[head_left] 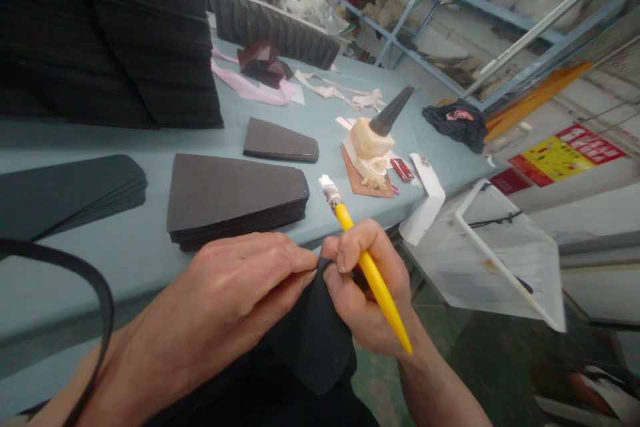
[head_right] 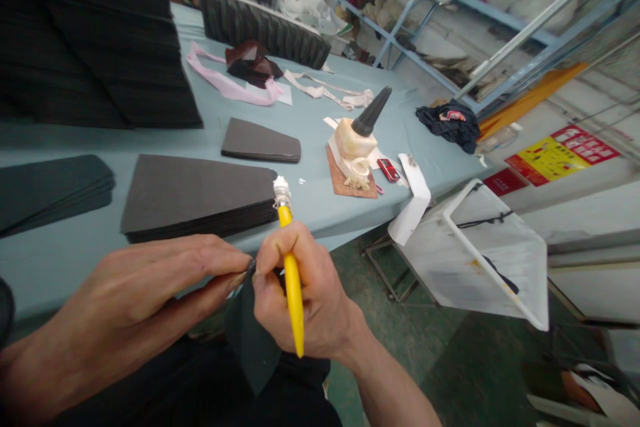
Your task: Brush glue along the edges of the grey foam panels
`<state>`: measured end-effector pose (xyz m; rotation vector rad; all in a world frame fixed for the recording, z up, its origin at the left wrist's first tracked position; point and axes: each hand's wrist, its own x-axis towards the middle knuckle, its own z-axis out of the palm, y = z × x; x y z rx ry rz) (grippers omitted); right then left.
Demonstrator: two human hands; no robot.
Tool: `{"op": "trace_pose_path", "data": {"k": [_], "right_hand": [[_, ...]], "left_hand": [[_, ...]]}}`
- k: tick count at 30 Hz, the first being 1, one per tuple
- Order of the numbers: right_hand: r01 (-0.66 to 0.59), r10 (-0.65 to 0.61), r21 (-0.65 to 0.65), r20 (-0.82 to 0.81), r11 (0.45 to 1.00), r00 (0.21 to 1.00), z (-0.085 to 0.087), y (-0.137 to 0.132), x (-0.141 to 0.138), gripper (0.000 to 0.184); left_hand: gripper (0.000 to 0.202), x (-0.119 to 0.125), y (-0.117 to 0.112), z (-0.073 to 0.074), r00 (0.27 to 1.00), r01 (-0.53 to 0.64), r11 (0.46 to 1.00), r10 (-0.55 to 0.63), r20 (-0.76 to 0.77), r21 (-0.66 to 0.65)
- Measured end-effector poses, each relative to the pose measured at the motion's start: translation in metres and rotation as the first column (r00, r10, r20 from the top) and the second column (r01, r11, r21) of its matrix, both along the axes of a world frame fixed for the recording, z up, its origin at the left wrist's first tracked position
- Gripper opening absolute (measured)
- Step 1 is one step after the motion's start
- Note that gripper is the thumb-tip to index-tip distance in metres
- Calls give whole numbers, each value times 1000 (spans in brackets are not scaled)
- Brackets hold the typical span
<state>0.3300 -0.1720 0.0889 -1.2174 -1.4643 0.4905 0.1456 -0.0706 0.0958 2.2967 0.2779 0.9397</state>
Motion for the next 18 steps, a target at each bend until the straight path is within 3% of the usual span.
{"op": "trace_pose_path", "data": {"k": [6,12,15,18], "right_hand": [[12,-14,-20,-80,1000,997,-3,-4,-2,27],[8,-9,-6,-146,1000,989,-8,-6,3,28],[43,-46,-20,-129,999,991,-11,-7,9,24],[48,-49,-18,-106,999,993,-11,-7,12,22]], "left_hand": [[19,5,-7,2,998,-57,989,58,1,-138],[17,1,-4,-4,983,-181,945,181,-27,-271],[12,1,-2,-9,992,-128,929,121,-43,-346],[27,4,-3,-15,995,-80,909,50,-85,-410]]}}
